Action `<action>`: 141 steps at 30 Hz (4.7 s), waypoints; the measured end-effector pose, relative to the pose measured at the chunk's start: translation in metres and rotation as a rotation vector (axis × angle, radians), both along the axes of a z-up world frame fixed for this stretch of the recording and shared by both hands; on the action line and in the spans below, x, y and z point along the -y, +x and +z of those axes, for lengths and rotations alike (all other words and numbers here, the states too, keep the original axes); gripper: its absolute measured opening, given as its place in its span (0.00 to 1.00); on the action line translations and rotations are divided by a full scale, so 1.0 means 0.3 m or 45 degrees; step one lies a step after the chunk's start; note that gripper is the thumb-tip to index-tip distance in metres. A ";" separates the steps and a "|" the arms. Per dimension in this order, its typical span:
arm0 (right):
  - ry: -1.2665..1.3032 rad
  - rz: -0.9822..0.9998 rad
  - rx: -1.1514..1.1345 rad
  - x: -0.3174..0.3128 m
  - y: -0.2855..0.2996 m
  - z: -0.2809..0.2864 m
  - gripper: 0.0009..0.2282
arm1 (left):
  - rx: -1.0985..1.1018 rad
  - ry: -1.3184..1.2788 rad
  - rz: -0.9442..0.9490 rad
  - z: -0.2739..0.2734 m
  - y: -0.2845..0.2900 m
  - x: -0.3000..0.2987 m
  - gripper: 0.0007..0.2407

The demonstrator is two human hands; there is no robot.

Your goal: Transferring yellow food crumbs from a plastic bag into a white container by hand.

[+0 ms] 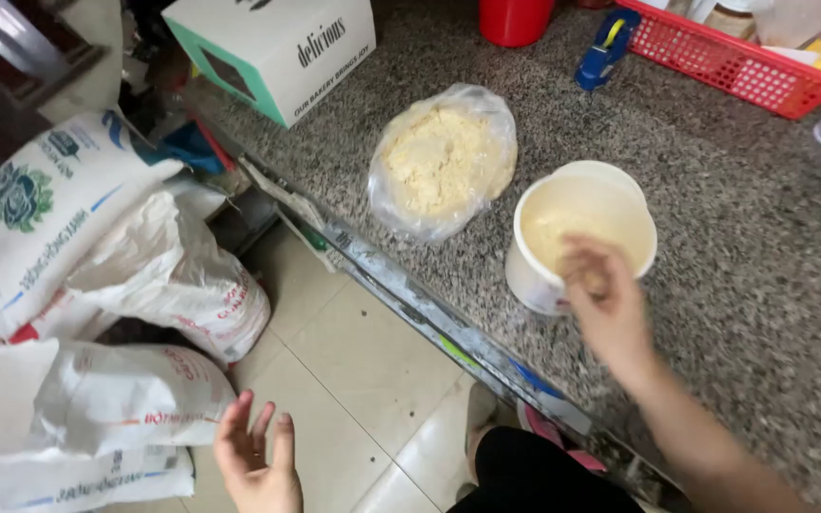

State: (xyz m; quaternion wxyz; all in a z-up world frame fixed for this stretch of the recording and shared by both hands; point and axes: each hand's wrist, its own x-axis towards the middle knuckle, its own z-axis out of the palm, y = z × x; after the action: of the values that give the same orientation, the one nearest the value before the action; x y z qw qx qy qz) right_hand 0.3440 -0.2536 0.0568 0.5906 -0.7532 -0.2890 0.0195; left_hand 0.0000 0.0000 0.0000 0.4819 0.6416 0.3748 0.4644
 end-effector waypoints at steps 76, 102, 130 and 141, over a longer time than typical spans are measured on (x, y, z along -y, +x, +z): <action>-0.097 -0.778 0.278 -0.263 0.535 -0.101 0.02 | -0.019 -0.714 -1.661 0.018 1.708 0.029 0.08; -0.085 -0.776 0.254 -0.260 0.536 -0.100 0.08 | 0.032 -0.470 -1.571 0.004 1.703 0.034 0.07; -0.222 -0.708 0.269 -0.287 0.526 -0.066 0.04 | 0.070 -0.431 -1.610 0.010 1.696 0.033 0.08; -0.210 -0.702 0.293 -0.271 0.537 -0.111 0.10 | 0.053 -0.430 -1.533 0.011 1.672 0.042 0.09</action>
State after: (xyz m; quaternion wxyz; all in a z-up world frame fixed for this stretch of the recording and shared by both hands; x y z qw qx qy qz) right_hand 0.5051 -0.1724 0.0234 0.4739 -0.8459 -0.1363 -0.2033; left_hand 0.5016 -0.0126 0.0033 0.7610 0.6461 0.0062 0.0584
